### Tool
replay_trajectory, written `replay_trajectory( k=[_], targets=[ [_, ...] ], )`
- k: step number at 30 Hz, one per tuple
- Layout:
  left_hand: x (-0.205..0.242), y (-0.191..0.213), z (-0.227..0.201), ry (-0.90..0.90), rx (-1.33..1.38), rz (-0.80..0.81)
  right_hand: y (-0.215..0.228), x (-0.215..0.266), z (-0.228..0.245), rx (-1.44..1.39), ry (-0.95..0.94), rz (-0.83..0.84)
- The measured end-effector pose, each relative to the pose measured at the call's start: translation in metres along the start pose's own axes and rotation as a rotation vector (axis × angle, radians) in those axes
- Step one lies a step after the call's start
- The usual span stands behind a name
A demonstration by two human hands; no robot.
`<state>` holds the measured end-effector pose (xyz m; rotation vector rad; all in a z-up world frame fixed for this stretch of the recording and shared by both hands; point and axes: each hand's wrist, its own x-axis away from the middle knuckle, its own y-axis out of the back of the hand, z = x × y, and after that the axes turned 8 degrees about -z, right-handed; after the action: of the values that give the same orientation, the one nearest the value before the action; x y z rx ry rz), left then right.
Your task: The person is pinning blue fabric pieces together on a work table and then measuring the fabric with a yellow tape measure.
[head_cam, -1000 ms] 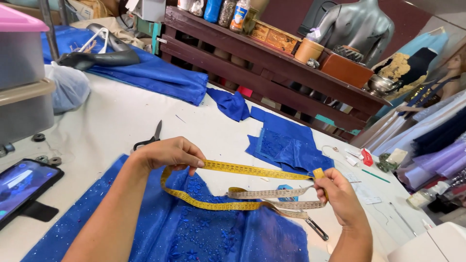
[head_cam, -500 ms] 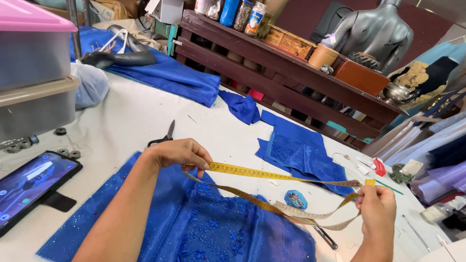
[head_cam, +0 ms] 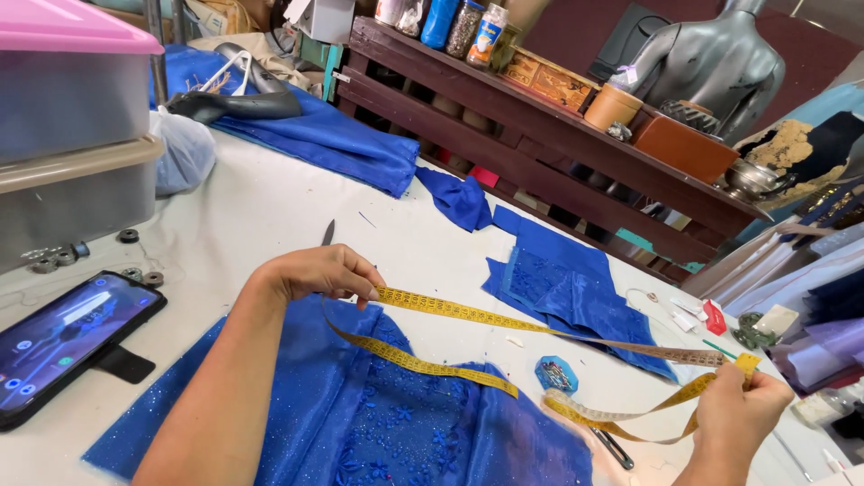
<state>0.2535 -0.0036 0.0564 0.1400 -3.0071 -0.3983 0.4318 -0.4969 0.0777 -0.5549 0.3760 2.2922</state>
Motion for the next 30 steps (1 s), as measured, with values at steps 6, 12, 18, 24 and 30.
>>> replay_trajectory(
  k=[6, 12, 18, 24, 30],
  targets=[
    [0.0, -0.002, -0.001, -0.004, -0.003, 0.0, -0.001, -0.003, -0.008, 0.039, 0.039, -0.025],
    [-0.001, 0.002, 0.003, -0.018, 0.045, 0.001, -0.001, 0.002, -0.004, 0.06, 0.083, -0.107],
    [-0.002, 0.007, 0.009, -0.031, 0.057, 0.0, -0.01, -0.021, -0.035, 0.158, 0.164, -0.249],
    [-0.002, 0.017, 0.022, -0.01, 0.06, -0.074, -0.016, -0.052, -0.079, 0.333, 0.282, -0.45],
    [-0.01, 0.018, 0.033, 0.019, 0.1, -0.062, -0.031, -0.092, -0.131, 0.396, 0.476, -0.53]
  ],
)
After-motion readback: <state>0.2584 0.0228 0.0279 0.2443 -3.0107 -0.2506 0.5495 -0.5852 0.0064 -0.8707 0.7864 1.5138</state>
